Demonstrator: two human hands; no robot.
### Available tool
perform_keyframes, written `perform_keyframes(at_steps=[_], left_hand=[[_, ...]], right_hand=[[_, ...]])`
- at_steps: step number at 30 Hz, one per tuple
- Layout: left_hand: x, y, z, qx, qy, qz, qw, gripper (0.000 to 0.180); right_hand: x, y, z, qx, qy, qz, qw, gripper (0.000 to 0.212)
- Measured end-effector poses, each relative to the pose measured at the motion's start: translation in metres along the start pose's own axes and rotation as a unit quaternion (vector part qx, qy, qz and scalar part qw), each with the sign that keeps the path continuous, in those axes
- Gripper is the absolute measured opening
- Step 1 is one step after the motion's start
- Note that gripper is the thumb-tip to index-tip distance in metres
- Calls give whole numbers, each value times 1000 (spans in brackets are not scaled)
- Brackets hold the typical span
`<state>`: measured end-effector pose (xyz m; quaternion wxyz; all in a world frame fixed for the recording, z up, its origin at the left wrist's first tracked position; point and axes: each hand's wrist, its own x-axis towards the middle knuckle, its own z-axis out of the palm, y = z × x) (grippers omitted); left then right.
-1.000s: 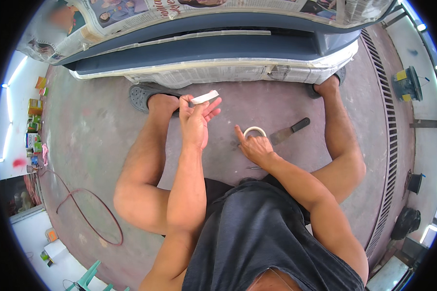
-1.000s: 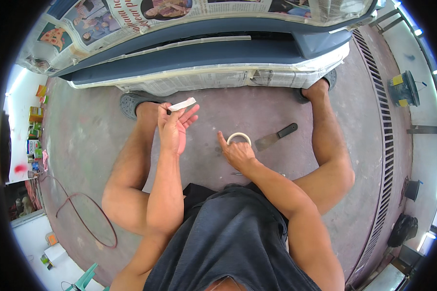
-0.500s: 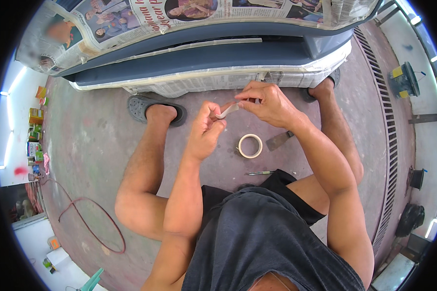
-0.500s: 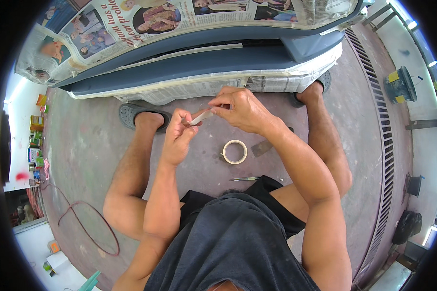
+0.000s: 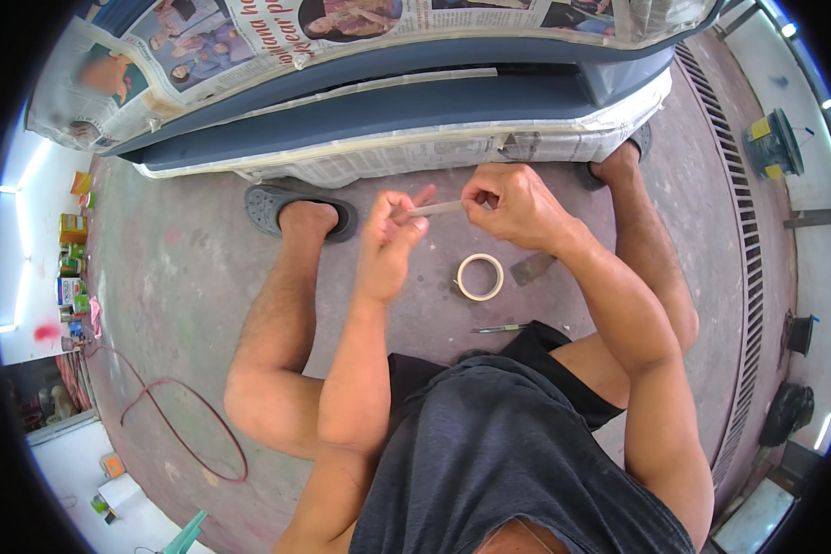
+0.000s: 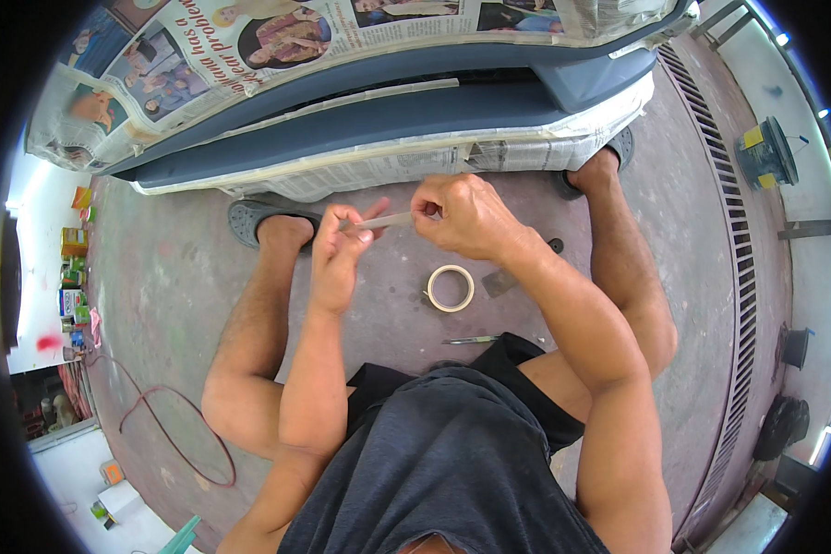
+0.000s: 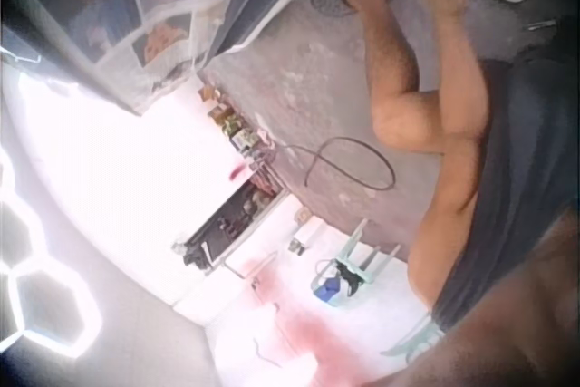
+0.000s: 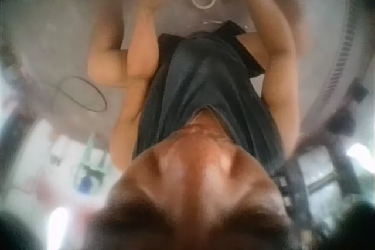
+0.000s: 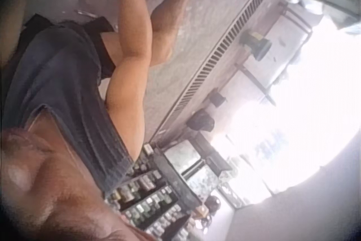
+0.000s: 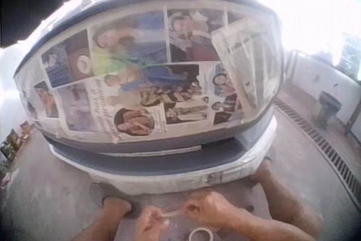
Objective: The person applies masking tape to the edges of a car bumper that is covered with newspaper. They repeatedly tear pieces of tape and press them along the bumper's trim to mask off areas.
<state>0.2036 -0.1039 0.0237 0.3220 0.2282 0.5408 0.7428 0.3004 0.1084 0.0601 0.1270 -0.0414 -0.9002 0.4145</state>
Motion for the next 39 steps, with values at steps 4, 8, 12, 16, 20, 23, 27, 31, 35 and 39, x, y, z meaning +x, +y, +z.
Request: perform_keyframes(at_steps=[4,8,12,16,20,23,27,31,35,39], left_hand=[[12,-2,3,18,47,19,999,15],[30,-10,4,76,98,42,991,11],[47,-6,17,149,132,31,979,14],[62,-17,21,150,141,31,978,17],[75,-16,32,178,135,28,974,19],[86,-11,44,153,129,31,979,20],[105,-19,36,197,73,97,973,20],[128,-2,36,326,26,93,940,18],[150,3,34,332,-1,73,940,16],[168,9,38,371,-21,111,922,16]], right_hand=[[2,4,-15,-11,-2,-12,1000,10],[7,14,-27,-44,5,-41,998,10],[12,24,-40,-51,20,-44,998,10],[17,29,-49,-66,29,-26,997,9],[22,37,-57,-108,41,-30,993,8],[27,45,-65,-124,54,-34,990,8],[34,59,-70,-143,72,-41,986,7],[42,73,-74,-147,96,-55,983,7],[49,87,-76,-157,137,-76,975,10],[53,101,-79,-162,164,-105,967,10]])
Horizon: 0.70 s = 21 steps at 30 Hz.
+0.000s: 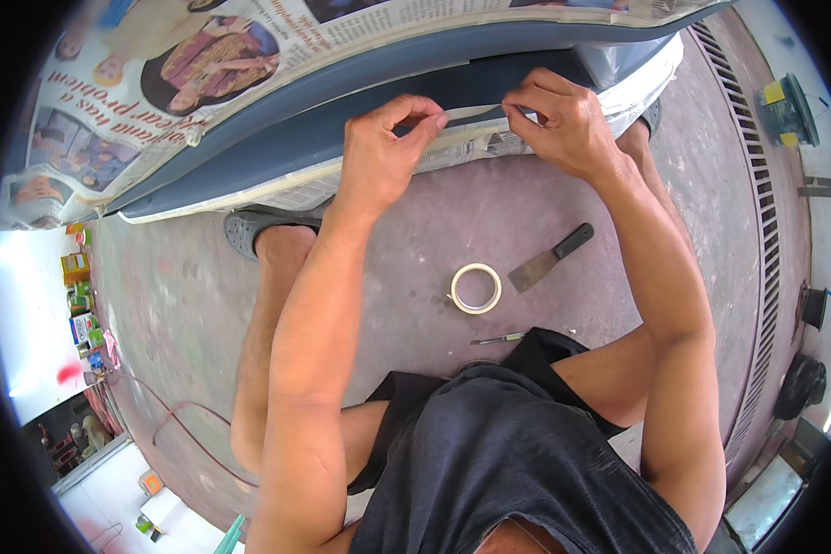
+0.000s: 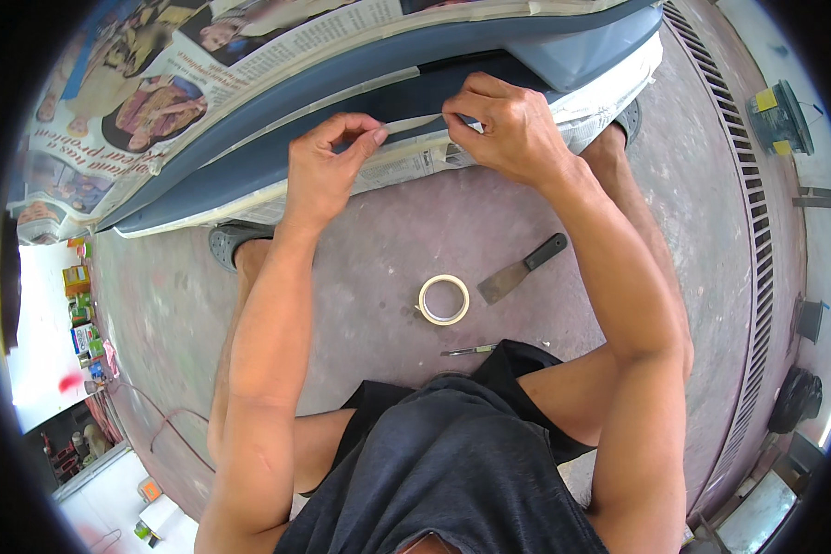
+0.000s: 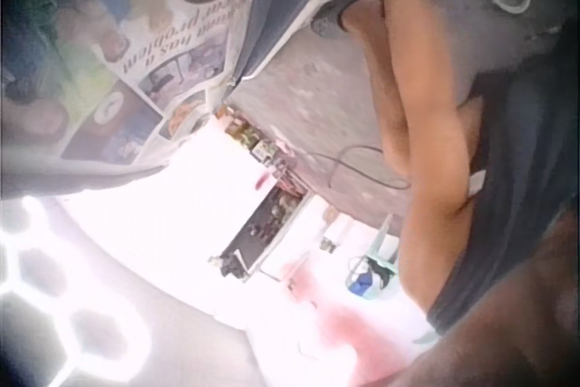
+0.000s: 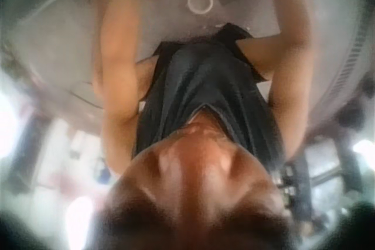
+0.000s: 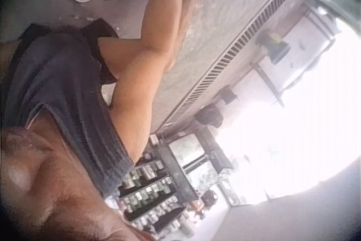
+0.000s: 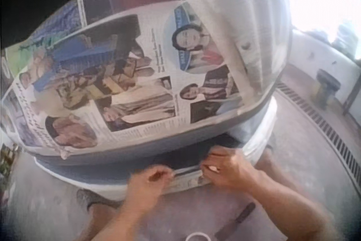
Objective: The person applies masking tape to the edges of a car bumper that is covered with newspaper. They repeatedly tear pieces of tape and press them along the bumper's trim to mask off areas.
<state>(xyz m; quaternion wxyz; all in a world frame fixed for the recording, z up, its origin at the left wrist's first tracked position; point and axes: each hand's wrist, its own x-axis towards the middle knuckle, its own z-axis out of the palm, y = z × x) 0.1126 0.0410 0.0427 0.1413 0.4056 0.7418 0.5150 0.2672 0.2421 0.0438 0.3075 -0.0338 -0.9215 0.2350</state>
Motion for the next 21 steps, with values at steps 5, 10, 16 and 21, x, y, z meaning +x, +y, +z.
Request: perform_keyframes(at_steps=[5,10,16,21], left_hand=[[23,-10,7,39,11,77,996,13],[43,-22,13,95,8,136,986,9],[65,-48,27,239,82,302,919,14],[69,-47,27,281,91,353,888,17]], right_hand=[[-1,30,18,-37,61,-22,997,10],[4,47,27,-94,105,-69,988,7],[3,67,40,-155,114,-95,977,8],[6,66,45,-190,143,-79,968,8]])
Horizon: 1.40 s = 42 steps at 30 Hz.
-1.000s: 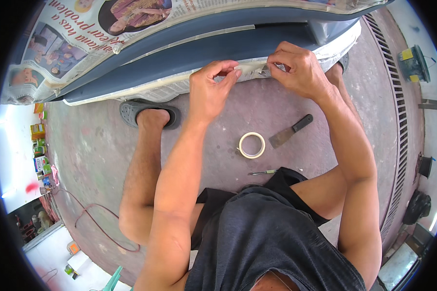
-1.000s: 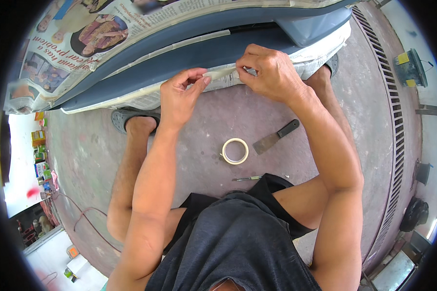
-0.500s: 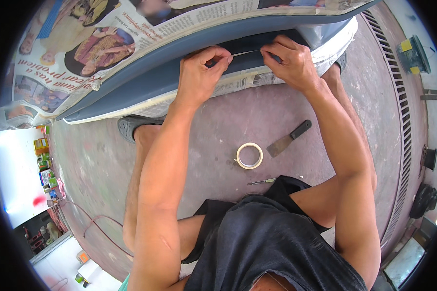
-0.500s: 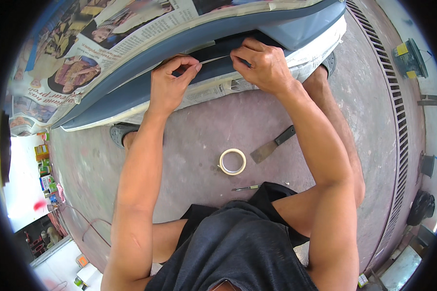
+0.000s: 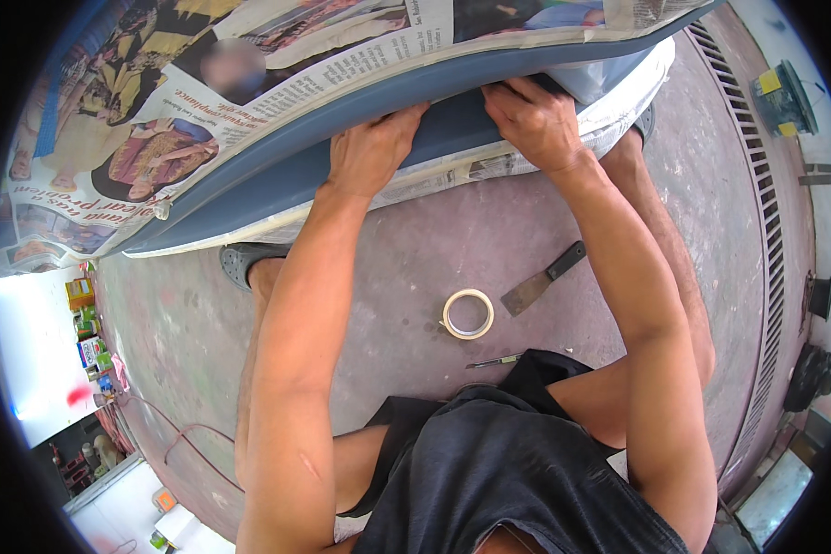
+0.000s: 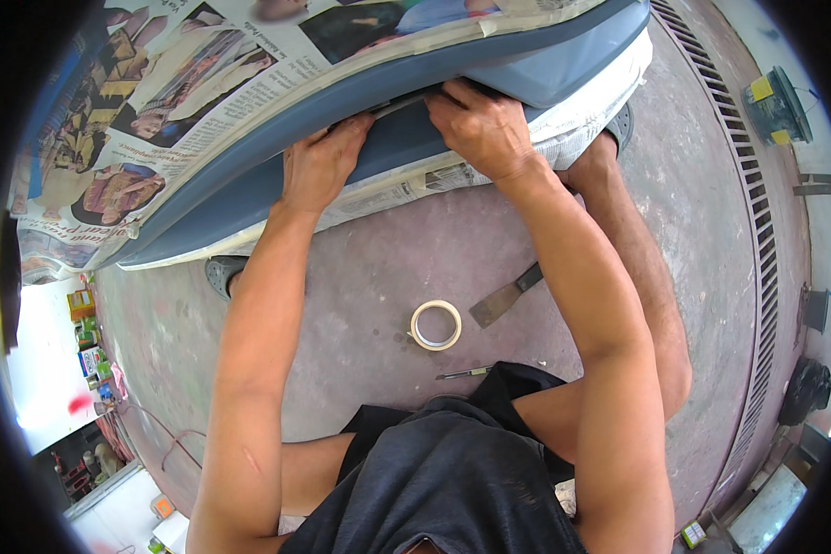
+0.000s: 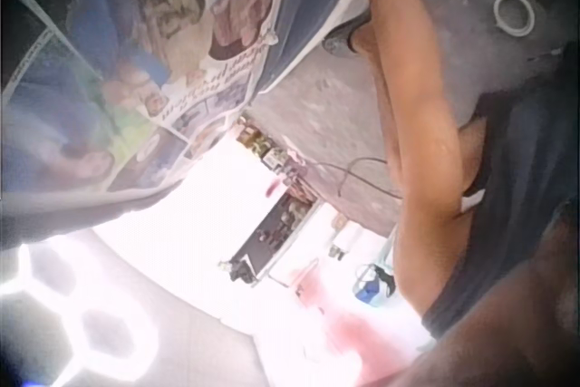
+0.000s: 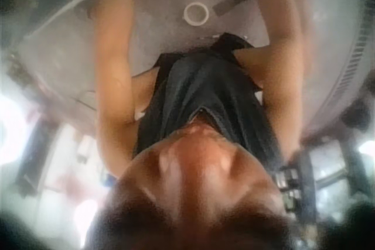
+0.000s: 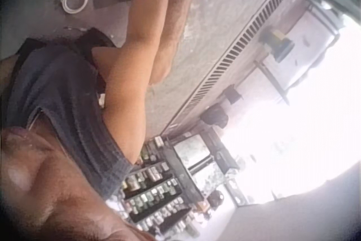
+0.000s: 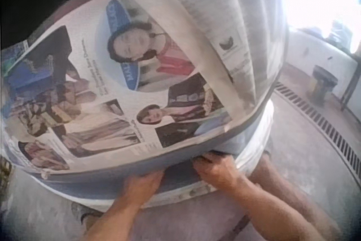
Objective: The person applies masking tape to the edges of a car bumper that is covered with newspaper. They repeatedly tear pieces of tape and press them along the bumper's trim to mask off areas.
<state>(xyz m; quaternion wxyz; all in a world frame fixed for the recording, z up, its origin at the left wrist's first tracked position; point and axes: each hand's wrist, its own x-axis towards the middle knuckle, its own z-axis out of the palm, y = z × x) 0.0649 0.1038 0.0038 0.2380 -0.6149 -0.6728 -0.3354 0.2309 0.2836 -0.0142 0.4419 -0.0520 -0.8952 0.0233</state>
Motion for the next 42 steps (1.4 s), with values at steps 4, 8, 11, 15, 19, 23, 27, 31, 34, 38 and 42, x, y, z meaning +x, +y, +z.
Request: perform_keyframes(at_steps=[4,8,11,15,19,23,27,31,34,38,42], left_hand=[[-1,2,1,24,-4,6,1000,18],[8,11,1,55,-36,-20,998,19],[7,13,2,63,-55,-55,995,18],[8,17,3,70,-58,-74,993,15],[7,18,3,67,-61,-94,991,13],[7,17,2,58,-63,-96,992,13],[2,13,3,54,-74,-112,989,15],[-3,13,3,64,-90,-146,983,17],[1,16,0,55,-89,-138,985,21],[2,19,2,81,-88,-136,983,24],[8,21,5,67,-67,-127,987,23]], right_hand=[[-3,-1,2,-5,-3,26,1000,6],[-5,1,2,-15,-11,37,999,5],[-3,-2,-1,-19,-16,49,998,4],[-2,-5,-4,-28,-32,64,997,5],[-2,-6,-5,-47,-55,75,995,11],[-2,-6,-5,-51,-71,73,994,15],[0,-6,-8,-49,-85,60,993,19],[0,-5,-9,-46,-99,49,993,22],[-1,-4,-8,-54,-103,53,992,22],[-1,-4,-8,-55,-106,52,992,24],[-1,-4,-9,-64,-114,53,990,25]])
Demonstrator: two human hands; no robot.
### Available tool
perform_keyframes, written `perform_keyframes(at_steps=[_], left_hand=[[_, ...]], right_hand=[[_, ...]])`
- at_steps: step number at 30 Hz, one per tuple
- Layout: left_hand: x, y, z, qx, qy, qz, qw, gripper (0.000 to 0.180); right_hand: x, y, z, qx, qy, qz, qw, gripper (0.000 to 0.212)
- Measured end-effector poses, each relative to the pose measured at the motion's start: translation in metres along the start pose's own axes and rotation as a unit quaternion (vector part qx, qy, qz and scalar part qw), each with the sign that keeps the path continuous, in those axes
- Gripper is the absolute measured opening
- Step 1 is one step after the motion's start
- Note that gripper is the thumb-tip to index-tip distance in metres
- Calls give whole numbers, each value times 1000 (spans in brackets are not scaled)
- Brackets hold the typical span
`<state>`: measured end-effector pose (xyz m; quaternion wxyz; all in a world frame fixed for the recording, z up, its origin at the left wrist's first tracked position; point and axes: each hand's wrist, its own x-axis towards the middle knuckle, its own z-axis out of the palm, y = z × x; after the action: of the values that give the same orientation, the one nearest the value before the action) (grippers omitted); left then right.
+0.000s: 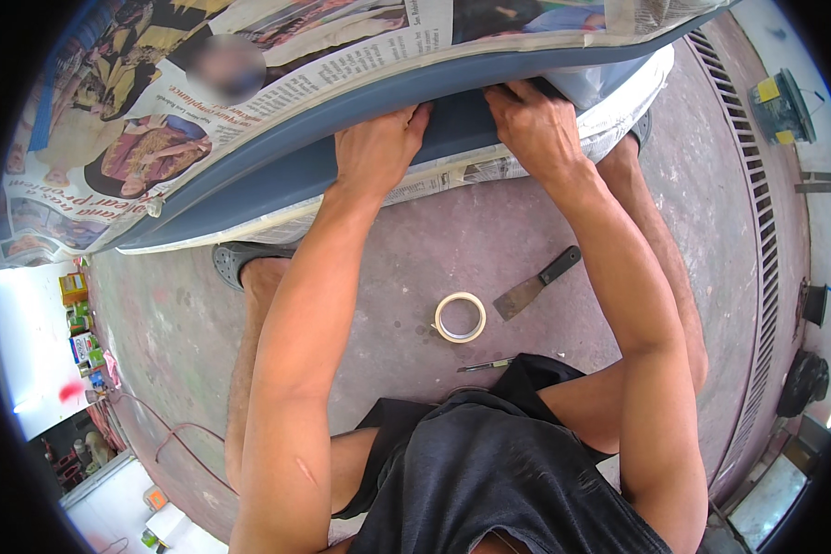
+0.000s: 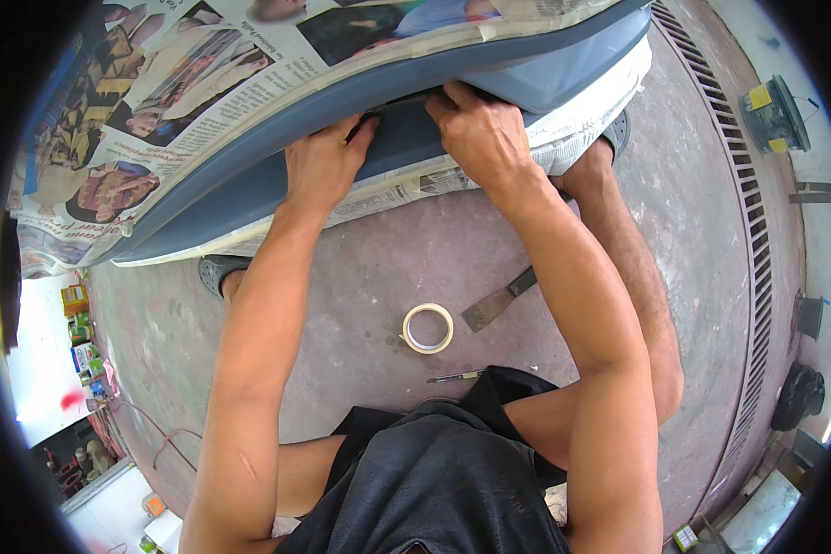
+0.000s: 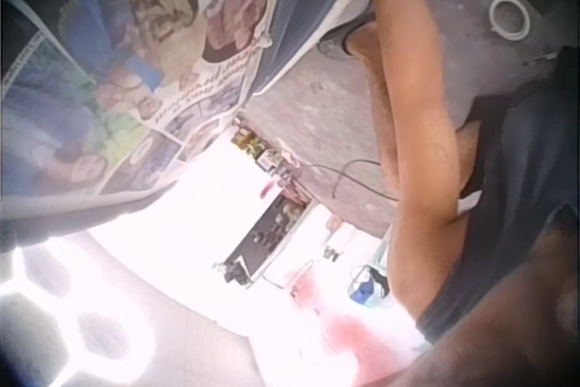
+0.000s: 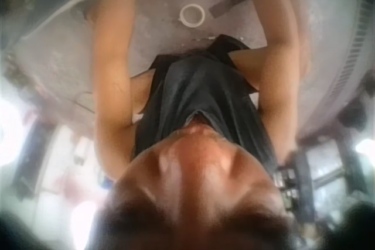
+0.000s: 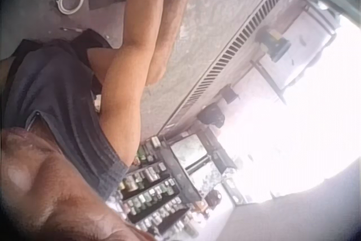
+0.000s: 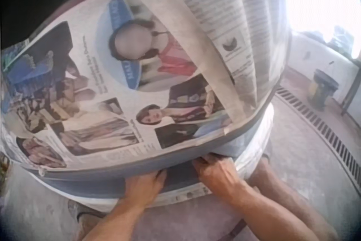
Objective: The person applies masking tape to the edges of a car bumper that is covered with newspaper. They repeatedly tear pieces of tape and press them along the bumper's trim to mask off areas.
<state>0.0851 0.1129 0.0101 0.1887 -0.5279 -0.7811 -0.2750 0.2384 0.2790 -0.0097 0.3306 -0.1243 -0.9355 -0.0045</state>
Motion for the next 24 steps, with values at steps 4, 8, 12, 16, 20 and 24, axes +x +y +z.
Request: perform_keyframes(at_steps=[4,8,12,16,20,24], left_hand=[[-1,-4,4,-17,-8,15,1000,17],[-1,-3,1,-19,7,41,999,14],[0,-3,2,-18,-2,44,999,15],[0,-2,1,-12,8,57,998,14],[-1,-5,3,-4,7,69,998,13],[-6,-7,7,10,25,79,996,14]], right_hand=[[1,-1,-3,11,0,7,1000,24],[-2,0,2,24,12,26,999,25],[-2,-2,2,28,20,36,999,26],[-2,-1,1,16,16,26,999,25],[-1,0,-1,14,15,17,1000,24],[-2,1,0,13,8,4,1000,23]])
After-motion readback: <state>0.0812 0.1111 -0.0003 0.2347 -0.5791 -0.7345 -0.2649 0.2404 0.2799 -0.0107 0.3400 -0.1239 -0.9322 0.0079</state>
